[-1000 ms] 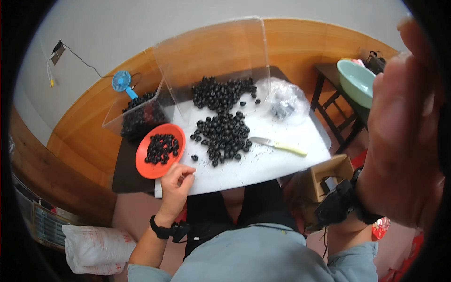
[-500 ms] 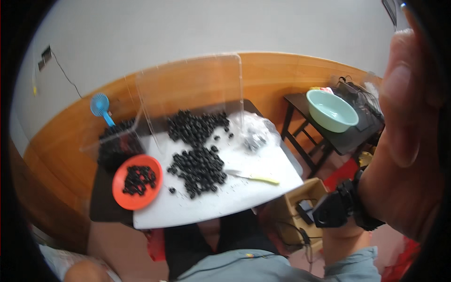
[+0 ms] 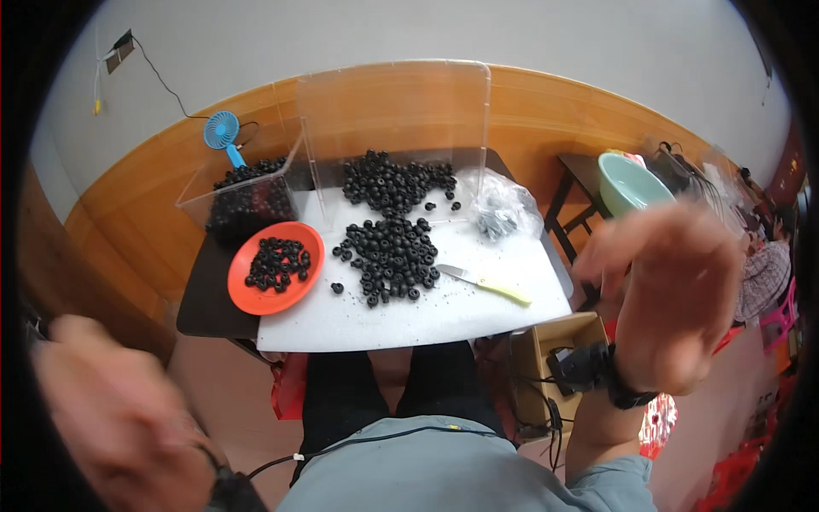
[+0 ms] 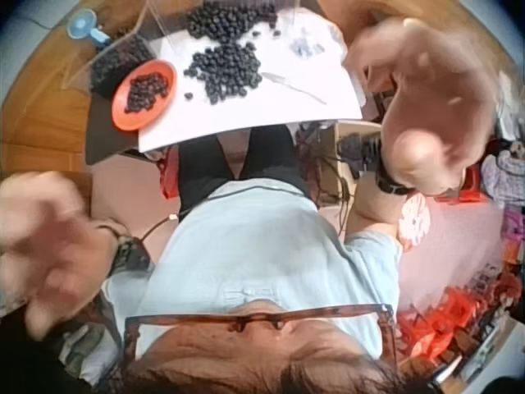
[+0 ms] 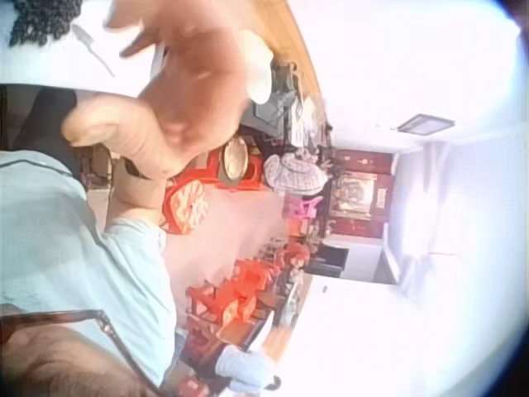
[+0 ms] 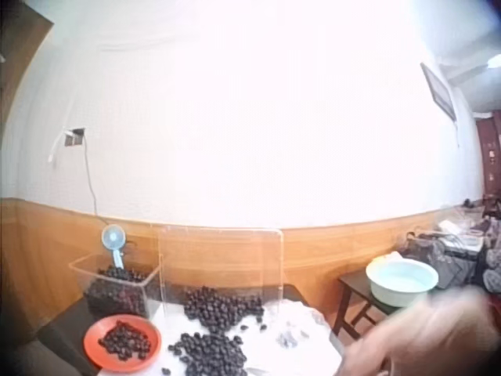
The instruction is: Peeling or trimming small black seeds or fruit using a small knife.
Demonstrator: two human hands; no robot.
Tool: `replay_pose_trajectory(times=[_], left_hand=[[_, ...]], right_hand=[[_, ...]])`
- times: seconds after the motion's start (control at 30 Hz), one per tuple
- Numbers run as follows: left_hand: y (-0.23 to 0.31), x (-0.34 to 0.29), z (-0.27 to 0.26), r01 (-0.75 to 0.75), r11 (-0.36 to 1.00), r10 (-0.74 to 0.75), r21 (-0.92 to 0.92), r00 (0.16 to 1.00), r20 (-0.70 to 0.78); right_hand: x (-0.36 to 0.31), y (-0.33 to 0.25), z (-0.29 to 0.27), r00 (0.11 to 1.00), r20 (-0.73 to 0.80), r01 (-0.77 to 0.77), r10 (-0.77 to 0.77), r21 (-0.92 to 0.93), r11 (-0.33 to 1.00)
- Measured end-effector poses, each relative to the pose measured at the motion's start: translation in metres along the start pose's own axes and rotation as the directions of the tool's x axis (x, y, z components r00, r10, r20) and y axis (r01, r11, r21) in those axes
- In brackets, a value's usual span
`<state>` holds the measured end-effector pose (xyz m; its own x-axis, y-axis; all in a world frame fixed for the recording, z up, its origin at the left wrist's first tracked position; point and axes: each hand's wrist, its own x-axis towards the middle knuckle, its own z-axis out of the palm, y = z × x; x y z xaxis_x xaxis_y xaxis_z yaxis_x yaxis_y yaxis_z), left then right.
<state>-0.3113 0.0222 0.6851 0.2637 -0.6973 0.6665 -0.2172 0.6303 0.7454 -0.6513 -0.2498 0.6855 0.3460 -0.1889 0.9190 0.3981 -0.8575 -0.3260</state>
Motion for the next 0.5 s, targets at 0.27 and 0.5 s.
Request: replay_pose_trajectory(times=[0.27, 0.5], left_hand=[[0.002, 0.018, 0.085, -0.093, 0.966, 0.159, -0.241, 0.950, 0.270], [-0.002, 0.031, 0.075, -0.244, 0.958, 0.285, -0.149, 0.850, 0.444]], right_hand=[[0.026, -0.044, 0.007, 0.805, 0.581, -0.001, -0.119, 0.202, 0.979], [0.050, -0.016, 0.008, 0.606, 0.678, 0.425, -0.416, 0.167, 0.890]])
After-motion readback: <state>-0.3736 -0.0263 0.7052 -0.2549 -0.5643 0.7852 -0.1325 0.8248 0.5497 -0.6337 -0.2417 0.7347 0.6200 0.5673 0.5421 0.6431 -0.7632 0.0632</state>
